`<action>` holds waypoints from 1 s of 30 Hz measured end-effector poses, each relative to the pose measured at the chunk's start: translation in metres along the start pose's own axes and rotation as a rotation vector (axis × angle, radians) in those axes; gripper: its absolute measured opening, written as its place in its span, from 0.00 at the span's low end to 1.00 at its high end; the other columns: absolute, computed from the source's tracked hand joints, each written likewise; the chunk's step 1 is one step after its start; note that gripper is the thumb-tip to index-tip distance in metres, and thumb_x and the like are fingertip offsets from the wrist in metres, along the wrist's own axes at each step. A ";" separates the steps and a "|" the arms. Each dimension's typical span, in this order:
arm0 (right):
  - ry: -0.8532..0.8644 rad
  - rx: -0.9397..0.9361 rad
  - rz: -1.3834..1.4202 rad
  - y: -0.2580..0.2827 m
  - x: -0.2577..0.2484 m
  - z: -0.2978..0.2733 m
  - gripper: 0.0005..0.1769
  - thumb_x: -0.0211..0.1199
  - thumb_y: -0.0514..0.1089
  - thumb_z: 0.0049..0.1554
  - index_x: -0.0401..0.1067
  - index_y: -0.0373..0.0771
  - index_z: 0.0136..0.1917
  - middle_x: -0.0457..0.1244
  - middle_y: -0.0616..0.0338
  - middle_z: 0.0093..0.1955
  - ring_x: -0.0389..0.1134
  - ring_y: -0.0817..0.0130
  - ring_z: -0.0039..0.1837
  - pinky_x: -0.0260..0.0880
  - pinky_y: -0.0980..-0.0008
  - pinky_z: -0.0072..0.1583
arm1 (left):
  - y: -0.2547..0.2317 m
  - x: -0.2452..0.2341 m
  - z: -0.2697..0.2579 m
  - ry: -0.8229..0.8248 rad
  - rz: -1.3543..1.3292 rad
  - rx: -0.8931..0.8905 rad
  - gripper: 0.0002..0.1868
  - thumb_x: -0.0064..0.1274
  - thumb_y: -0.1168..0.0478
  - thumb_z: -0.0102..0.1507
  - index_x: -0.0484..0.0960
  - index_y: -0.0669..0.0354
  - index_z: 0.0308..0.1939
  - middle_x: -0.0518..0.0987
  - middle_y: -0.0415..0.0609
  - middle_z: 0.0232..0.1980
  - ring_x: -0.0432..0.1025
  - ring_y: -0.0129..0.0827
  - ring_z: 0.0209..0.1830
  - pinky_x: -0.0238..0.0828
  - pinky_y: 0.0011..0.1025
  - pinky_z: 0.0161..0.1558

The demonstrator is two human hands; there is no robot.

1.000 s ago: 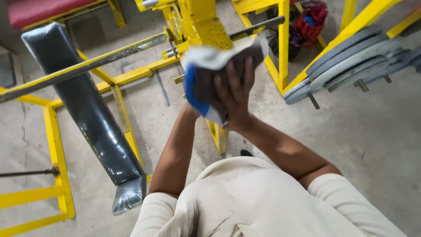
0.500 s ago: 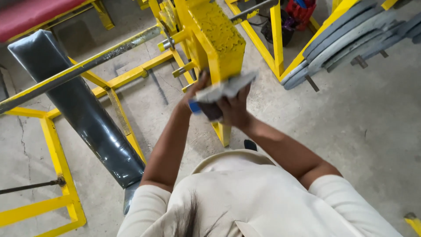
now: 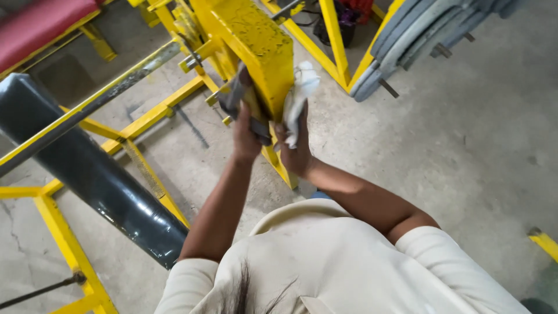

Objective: Cleaning and wiping down various weight machines and benches in a gym using a cloth.

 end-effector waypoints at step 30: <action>0.140 0.767 0.756 -0.094 0.006 0.050 0.36 0.41 0.63 0.70 0.60 0.34 0.77 0.61 0.56 0.73 0.60 0.70 0.73 0.57 0.69 0.73 | 0.071 -0.099 -0.003 -0.195 0.128 0.077 0.27 0.36 0.46 0.74 0.67 0.60 0.69 0.77 0.45 0.61 0.73 0.32 0.59 0.71 0.34 0.62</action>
Point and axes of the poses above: each hand's wrist, its own z-axis towards the middle knuckle, its own x-axis out of the palm, y = z × x, the point moved 6 cm from there along z, towards the middle knuckle
